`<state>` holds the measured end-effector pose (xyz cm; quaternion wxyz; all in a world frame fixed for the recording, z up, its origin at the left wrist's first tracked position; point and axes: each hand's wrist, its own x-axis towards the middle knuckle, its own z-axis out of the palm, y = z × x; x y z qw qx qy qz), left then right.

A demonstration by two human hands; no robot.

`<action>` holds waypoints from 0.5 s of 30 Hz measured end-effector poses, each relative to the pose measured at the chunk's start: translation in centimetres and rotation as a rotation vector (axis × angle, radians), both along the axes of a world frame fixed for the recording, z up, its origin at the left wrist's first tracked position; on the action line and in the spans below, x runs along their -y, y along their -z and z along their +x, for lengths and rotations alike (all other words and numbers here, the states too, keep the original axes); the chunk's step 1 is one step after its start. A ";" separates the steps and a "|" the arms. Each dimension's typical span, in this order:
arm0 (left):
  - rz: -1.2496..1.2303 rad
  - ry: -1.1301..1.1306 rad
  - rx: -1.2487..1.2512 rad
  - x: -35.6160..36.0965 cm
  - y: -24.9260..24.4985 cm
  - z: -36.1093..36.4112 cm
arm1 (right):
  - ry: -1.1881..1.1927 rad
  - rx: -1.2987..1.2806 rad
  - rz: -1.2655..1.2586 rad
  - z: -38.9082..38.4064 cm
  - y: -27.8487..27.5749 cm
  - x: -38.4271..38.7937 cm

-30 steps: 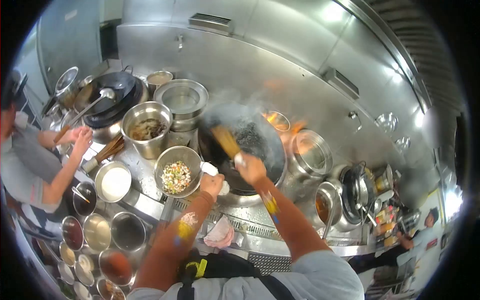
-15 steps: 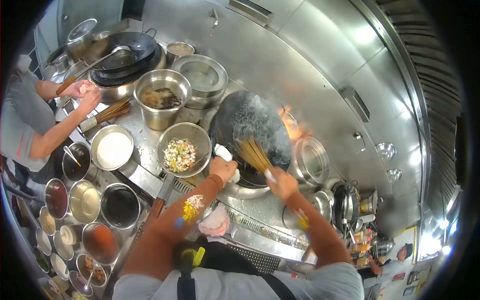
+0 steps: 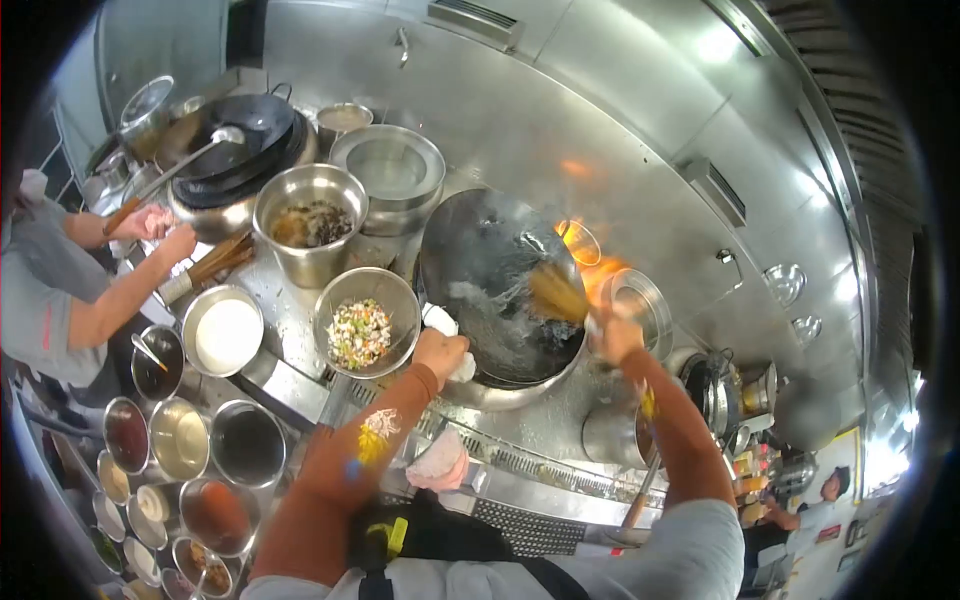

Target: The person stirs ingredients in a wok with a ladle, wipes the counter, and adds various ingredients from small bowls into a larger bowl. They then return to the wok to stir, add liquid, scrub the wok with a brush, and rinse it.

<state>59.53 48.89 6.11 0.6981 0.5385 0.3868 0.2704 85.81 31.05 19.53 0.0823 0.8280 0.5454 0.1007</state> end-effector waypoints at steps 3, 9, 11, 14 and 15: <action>-0.076 -0.034 0.035 1.3 -1.9 -0.3 | 0.168 -0.323 0.188 1.3 0.6 -6.2; 0.139 -0.048 0.024 1.5 -0.1 -1.4 | 0.028 -0.702 0.388 -11.4 1.2 -7.9; 0.126 -0.061 0.041 1.6 1.1 -2.0 | -0.046 -0.613 0.254 -15.2 -0.8 -3.5; 0.114 -0.127 0.231 -0.5 3.1 -2.4 | -0.173 -0.319 -0.050 -16.6 -3.9 5.6; 0.161 -0.068 0.166 -0.7 1.1 -3.6 | -0.071 -0.259 -0.089 -16.0 -4.2 8.1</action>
